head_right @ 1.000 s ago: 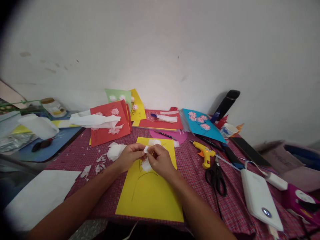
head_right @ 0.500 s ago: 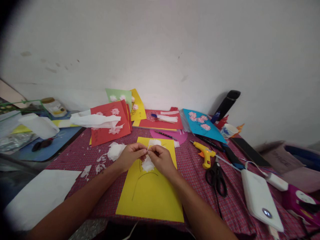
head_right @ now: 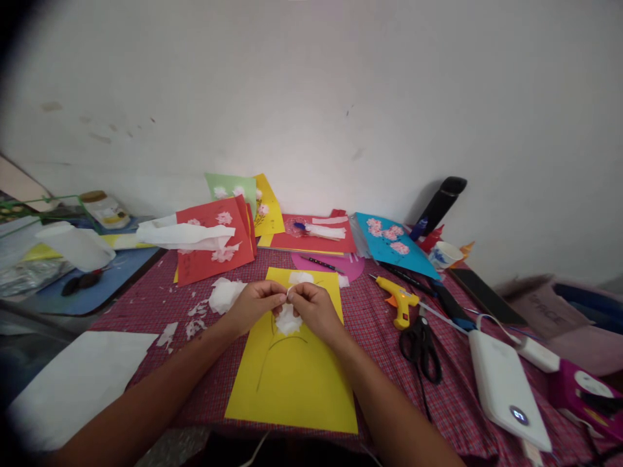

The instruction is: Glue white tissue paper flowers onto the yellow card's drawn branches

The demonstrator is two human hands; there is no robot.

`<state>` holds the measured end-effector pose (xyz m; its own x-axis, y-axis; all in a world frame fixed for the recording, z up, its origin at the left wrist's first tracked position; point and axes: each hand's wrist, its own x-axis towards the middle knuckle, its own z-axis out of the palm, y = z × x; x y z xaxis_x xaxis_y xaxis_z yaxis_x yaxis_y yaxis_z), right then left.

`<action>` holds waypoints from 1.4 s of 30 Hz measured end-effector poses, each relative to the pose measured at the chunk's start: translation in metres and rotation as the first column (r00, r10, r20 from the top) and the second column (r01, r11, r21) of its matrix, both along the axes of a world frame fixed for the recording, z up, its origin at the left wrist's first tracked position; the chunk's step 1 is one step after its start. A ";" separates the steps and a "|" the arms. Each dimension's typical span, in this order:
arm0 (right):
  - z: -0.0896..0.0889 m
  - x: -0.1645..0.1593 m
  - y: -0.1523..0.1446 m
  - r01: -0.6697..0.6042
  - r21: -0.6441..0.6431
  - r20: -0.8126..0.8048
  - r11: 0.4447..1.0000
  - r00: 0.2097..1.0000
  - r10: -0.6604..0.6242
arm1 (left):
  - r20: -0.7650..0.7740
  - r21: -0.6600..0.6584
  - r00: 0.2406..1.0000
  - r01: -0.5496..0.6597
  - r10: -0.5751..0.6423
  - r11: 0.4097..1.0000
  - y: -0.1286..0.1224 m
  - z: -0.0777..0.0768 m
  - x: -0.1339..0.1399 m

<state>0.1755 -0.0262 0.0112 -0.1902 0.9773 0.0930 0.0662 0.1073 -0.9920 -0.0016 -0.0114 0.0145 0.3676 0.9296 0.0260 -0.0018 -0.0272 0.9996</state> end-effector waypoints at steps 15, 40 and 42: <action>-0.003 -0.001 0.002 0.030 -0.037 0.012 0.999 0.999 -0.030 | -0.146 0.148 0.988 -0.038 0.060 0.988 -0.001 -0.001 0.000; 0.000 0.000 0.000 0.007 -0.026 0.064 1.000 0.998 -0.005 | -0.204 0.272 0.973 -0.050 0.109 0.961 -0.003 0.001 0.001; 0.000 0.000 0.001 0.007 -0.029 0.067 1.000 0.998 -0.005 | -0.208 0.274 0.972 -0.048 0.108 0.961 -0.003 0.001 0.000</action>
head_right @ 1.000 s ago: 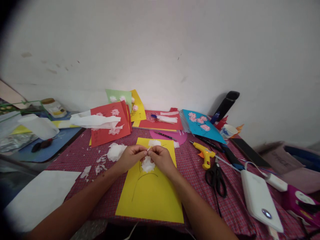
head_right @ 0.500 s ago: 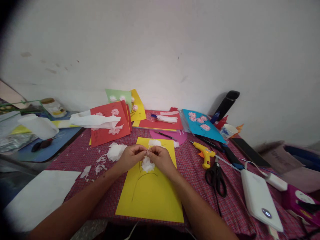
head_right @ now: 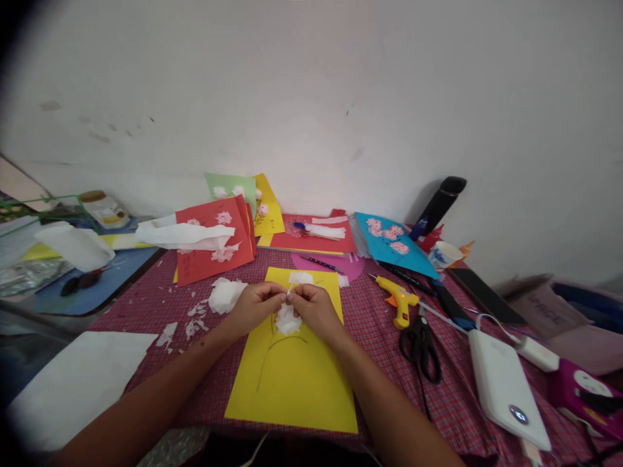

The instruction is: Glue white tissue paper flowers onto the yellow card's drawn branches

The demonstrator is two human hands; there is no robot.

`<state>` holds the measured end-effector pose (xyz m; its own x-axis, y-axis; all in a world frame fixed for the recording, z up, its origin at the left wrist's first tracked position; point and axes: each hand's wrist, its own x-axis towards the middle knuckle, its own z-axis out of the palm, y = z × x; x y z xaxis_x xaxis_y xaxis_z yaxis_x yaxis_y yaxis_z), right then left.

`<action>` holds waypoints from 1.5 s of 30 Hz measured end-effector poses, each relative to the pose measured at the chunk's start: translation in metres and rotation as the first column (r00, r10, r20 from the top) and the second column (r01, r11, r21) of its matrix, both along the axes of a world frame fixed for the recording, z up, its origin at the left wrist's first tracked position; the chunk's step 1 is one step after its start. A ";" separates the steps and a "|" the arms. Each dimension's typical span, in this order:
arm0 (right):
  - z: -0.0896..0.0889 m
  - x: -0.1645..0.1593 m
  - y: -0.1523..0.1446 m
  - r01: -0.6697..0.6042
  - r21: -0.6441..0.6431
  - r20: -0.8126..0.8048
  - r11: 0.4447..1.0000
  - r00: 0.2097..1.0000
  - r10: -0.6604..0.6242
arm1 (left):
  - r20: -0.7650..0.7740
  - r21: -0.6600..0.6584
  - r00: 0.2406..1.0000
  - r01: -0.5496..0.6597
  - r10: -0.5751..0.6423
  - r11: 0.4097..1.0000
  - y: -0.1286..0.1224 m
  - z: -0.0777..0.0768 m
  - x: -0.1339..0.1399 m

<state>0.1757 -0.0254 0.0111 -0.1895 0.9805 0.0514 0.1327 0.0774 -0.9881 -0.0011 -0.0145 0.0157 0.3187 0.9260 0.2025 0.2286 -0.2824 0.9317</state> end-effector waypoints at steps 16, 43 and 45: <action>-0.003 0.001 0.001 0.001 -0.009 -0.003 1.000 1.000 -0.001 | -0.028 0.008 1.000 0.014 -0.014 1.000 -0.001 0.004 0.000; -0.005 -0.003 -0.001 0.045 0.059 0.008 0.997 0.999 -0.045 | -0.068 0.121 0.998 0.008 0.001 0.993 -0.001 0.003 0.000; -0.003 -0.001 -0.001 0.017 0.038 -0.027 0.999 1.000 -0.016 | -0.091 0.194 0.996 0.009 0.009 0.981 -0.001 0.003 -0.001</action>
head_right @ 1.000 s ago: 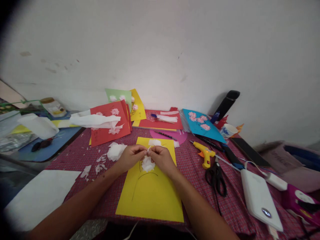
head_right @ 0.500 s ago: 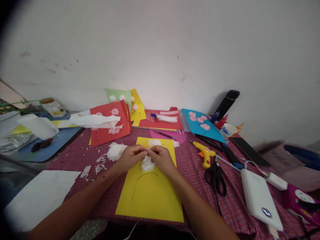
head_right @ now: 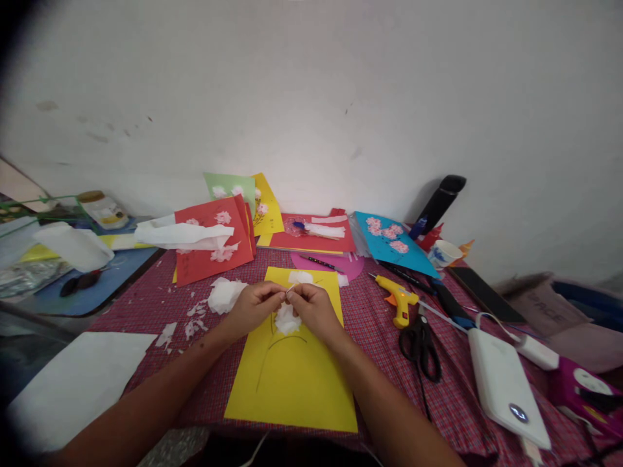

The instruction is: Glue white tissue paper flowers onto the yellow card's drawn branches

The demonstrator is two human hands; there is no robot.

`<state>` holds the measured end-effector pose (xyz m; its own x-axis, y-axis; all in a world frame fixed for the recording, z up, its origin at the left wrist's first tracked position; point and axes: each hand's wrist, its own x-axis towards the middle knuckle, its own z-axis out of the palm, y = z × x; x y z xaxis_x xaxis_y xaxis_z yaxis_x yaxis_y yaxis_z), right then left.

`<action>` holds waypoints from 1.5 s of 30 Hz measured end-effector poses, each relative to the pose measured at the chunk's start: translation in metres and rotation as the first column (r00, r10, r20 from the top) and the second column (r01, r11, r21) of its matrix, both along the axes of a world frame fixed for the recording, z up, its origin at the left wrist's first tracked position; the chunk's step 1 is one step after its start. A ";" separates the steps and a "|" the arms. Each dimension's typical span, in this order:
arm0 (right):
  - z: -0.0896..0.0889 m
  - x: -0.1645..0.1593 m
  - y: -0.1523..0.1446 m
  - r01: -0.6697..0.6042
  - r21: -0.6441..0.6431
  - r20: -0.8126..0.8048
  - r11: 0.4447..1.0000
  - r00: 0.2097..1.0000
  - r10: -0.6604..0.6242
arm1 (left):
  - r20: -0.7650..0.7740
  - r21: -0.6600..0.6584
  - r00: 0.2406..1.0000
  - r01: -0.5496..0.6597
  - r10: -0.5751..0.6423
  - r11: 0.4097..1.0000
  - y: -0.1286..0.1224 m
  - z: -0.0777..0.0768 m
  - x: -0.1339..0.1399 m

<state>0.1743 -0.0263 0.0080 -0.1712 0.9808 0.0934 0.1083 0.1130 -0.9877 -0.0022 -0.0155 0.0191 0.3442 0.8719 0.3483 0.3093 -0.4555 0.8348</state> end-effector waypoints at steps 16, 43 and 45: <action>0.001 0.003 0.002 -0.063 -0.126 -0.157 0.990 0.987 0.043 | -0.120 0.364 0.992 0.005 0.042 0.931 -0.002 -0.003 0.001; 0.010 0.001 -0.004 -0.051 0.018 0.029 0.999 0.998 0.050 | 0.208 -0.289 0.978 0.054 0.007 0.956 0.000 -0.003 0.003; 0.012 0.001 -0.005 -0.067 0.017 0.016 0.998 0.998 0.067 | 0.187 -0.255 0.982 0.046 0.002 0.966 0.001 -0.003 0.003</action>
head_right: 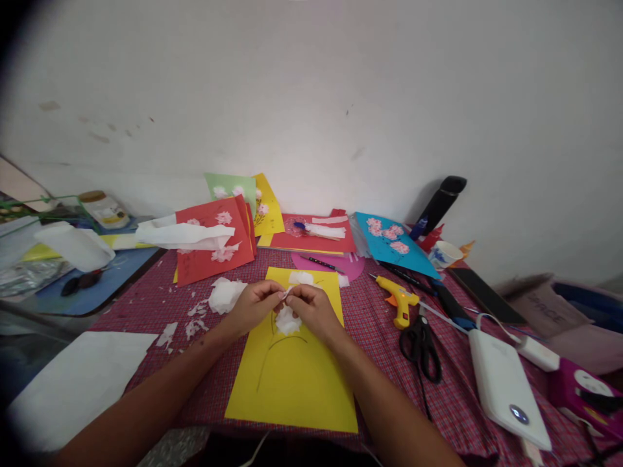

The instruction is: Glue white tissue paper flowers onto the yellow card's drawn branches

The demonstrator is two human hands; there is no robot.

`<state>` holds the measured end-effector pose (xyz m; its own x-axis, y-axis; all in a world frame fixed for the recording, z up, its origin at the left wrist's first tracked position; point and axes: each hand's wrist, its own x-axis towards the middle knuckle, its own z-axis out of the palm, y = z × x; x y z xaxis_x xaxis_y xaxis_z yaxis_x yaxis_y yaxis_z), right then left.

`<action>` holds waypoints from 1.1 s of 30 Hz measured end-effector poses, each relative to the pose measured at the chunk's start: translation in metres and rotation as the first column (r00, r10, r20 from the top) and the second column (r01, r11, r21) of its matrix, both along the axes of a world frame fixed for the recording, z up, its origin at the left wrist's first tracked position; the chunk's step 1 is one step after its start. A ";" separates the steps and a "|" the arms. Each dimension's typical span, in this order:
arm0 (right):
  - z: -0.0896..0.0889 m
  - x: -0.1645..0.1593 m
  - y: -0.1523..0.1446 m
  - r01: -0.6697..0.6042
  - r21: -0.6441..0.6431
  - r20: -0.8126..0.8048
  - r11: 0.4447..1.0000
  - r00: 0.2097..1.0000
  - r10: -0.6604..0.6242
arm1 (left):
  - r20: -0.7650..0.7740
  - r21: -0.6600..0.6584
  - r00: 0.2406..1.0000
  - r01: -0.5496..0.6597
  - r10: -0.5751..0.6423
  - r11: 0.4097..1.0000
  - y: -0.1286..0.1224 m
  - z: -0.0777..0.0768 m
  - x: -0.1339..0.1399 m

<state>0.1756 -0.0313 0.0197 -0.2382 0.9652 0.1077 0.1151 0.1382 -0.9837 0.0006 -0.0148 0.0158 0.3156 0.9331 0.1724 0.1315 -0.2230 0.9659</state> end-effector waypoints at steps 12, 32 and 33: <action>-0.012 0.000 0.006 0.078 -0.020 0.028 0.997 0.997 -0.077 | 0.028 0.024 0.999 -0.015 0.014 1.000 -0.001 0.001 0.002; -0.002 0.017 0.009 0.049 0.442 0.387 0.896 0.891 -0.239 | 0.449 -0.387 0.842 -0.119 0.299 0.915 0.011 0.001 -0.005; -0.002 0.018 0.009 0.008 0.469 0.429 0.883 0.872 -0.236 | 0.442 -0.382 0.843 -0.131 0.306 0.915 0.012 0.001 -0.005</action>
